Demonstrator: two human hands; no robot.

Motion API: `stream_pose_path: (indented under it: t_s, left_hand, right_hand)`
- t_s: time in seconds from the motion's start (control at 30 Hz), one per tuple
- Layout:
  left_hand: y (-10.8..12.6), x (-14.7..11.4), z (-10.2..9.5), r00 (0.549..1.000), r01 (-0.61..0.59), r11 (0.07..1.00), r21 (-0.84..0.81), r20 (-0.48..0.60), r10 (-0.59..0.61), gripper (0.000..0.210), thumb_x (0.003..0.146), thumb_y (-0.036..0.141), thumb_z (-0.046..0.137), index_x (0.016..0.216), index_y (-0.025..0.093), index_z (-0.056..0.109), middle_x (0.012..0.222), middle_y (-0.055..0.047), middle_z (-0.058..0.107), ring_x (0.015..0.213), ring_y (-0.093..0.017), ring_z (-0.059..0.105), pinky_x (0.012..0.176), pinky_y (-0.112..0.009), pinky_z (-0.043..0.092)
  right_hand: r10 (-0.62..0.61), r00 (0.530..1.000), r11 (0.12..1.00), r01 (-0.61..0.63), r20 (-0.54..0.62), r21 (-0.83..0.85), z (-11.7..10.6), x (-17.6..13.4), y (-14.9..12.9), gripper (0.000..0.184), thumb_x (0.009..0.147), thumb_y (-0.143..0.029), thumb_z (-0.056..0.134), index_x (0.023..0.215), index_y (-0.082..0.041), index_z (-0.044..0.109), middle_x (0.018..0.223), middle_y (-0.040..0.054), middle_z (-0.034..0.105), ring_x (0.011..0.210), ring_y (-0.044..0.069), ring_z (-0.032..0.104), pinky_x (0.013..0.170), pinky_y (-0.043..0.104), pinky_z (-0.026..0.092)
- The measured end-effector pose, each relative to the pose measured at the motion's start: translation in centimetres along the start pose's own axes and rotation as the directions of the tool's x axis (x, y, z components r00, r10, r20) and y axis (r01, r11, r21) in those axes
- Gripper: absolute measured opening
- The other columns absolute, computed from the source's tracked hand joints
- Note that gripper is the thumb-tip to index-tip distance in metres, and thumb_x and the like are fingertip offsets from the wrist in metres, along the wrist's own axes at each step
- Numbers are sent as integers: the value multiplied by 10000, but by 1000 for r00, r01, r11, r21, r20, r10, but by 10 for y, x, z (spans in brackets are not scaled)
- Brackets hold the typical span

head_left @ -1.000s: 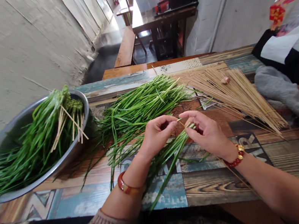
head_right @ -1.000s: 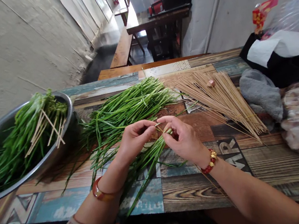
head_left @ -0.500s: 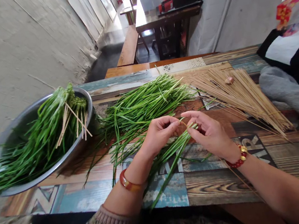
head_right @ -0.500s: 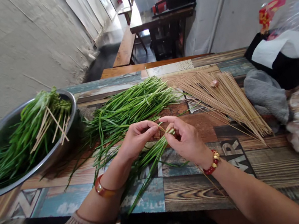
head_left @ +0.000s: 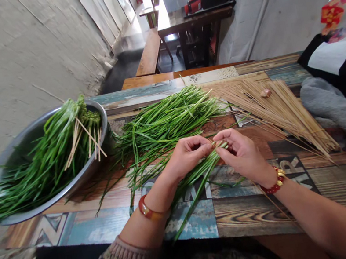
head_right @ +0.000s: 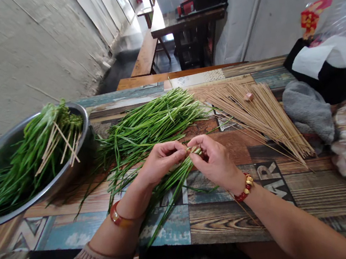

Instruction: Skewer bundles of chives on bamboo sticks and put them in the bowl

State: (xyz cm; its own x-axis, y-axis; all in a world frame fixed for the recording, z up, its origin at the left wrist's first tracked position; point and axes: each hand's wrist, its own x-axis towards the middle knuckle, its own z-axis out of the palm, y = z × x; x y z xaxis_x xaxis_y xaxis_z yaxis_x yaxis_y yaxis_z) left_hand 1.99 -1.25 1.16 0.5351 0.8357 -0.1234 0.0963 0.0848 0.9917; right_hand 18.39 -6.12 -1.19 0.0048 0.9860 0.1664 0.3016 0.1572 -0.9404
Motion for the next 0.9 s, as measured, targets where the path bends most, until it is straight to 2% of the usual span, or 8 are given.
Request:
stream_pose_path:
  t_s: [0.1,0.2,0.3,0.4,0.53,0.63,0.77,0.9]
  left_hand:
    - [-1,0,0,997,-75,992,100,29,73,256,777,346,652,688,106,634,704,-28,590,658,-108,500,623,-222,397]
    - [-2,1,-1,992,-126,977,173,52,119,252,797,340,624,693,111,621,735,-36,592,697,-118,516,654,-225,406]
    - [-3,2,-3,993,-96,980,173,86,82,248,821,348,595,782,106,635,745,-27,597,677,-110,506,634,-218,398]
    - [-3,2,-4,988,-80,979,189,145,53,270,840,363,567,795,106,638,721,-14,593,650,-102,491,619,-214,387]
    - [-4,2,-3,993,-50,973,224,117,24,307,842,381,560,739,100,632,661,-4,563,602,-93,466,580,-211,367]
    - [-8,3,-1,995,-66,965,254,95,43,330,845,391,557,702,101,623,628,5,533,581,-86,438,554,-204,346]
    - [-12,3,-1,990,-108,943,316,122,72,375,857,387,542,610,108,580,564,22,481,543,-75,399,510,-192,307]
    - [-12,5,-14,984,-156,878,452,145,101,333,872,349,521,681,111,653,608,-2,591,563,-95,486,538,-199,360]
  right_hand:
    - [10,1000,1000,-10,-8,-17,0,0,1,135,806,-205,575,938,-186,553,734,-4,591,571,105,538,529,232,446]
    - [17,1000,1000,-17,19,-7,-2,0,4,214,816,-220,583,1025,-186,551,759,-1,603,588,109,559,538,232,462]
    - [19,999,1000,-20,36,5,-3,0,6,315,831,-276,603,1127,-194,532,802,3,613,591,108,567,538,233,475]
    - [25,999,1000,-26,42,14,-4,0,8,337,836,-316,613,1141,-195,533,819,8,613,590,106,574,538,234,484]
    - [33,998,999,-34,52,26,-5,0,7,316,859,-323,582,1143,-191,538,812,13,616,586,109,582,528,230,486]
    - [45,997,999,-44,66,-10,-5,1,5,258,886,-332,537,1095,-183,553,704,-10,596,516,106,555,480,223,450]
    - [59,996,996,-55,64,-72,-1,1,5,152,886,-324,523,928,-183,561,595,-30,569,442,102,524,443,221,404]
    - [43,995,994,-34,89,-103,2,2,10,130,877,-311,520,829,-193,548,568,-34,546,440,105,512,435,219,382]
